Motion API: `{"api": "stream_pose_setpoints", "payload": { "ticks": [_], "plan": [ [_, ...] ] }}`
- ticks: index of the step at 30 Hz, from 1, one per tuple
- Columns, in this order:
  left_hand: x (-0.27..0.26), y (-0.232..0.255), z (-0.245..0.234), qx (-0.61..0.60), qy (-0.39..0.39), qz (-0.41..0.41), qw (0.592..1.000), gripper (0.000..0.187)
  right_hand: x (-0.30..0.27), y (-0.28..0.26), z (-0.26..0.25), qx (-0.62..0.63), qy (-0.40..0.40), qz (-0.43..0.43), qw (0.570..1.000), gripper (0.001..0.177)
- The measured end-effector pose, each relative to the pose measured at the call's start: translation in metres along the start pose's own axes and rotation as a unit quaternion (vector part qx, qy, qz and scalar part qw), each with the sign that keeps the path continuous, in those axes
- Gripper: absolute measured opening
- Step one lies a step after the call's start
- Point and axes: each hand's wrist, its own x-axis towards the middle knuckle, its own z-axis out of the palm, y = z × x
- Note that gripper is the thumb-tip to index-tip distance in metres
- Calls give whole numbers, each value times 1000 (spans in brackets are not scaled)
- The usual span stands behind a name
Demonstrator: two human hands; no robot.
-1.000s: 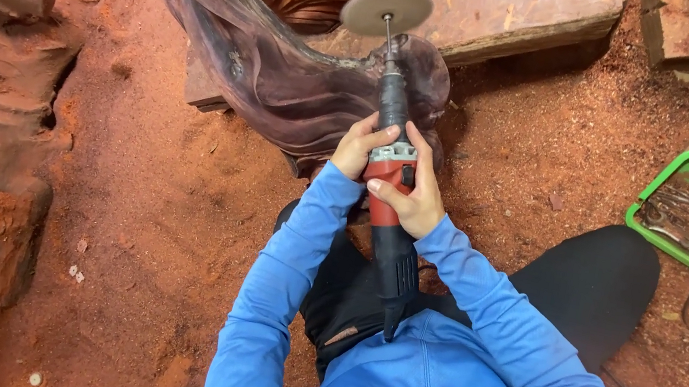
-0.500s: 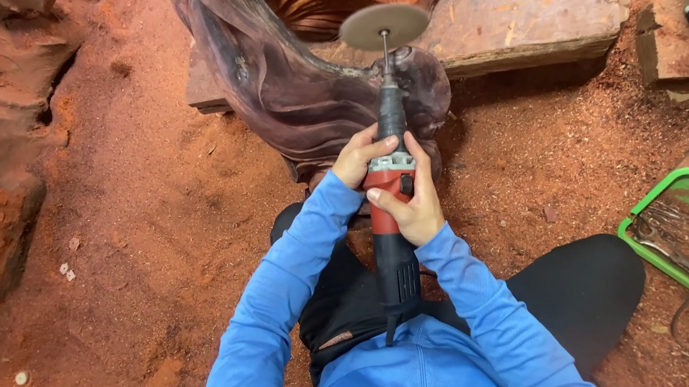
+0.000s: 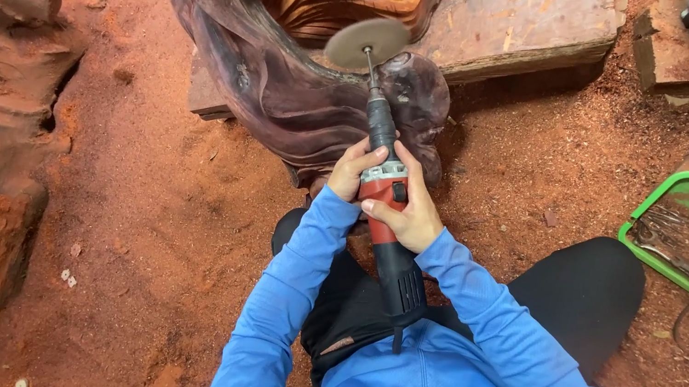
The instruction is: Sanding and polishing a large wooden sculpture using a handheld power tool in a workshop.
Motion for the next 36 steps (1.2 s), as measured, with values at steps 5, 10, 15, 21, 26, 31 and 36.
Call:
{"api": "stream_pose_setpoints", "payload": {
  "ticks": [5,10,15,21,26,31,36],
  "plan": [
    [-8,-3,4,-12,0,-3,1000,21,-7,3,-4,21,-3,2,1000,109],
    [-2,-3,1,4,-10,4,1000,22,-3,-6,-1,-25,-2,-2,1000,109],
    [-15,-2,5,-11,-2,-5,1000,23,-19,-20,11,-61,15,26,998,110],
    [-7,1,-3,-12,1,-13,1000,20,-9,-13,12,-72,8,28,997,111],
    [-5,-2,0,-9,-11,-26,1000,20,-17,-12,12,-72,35,26,996,111],
    [23,-14,-17,36,-32,-11,999,20,-6,-9,6,-55,52,11,997,109],
    [17,-14,-6,75,-53,-18,996,19,-17,-7,5,-40,80,2,996,110]
  ]
}}
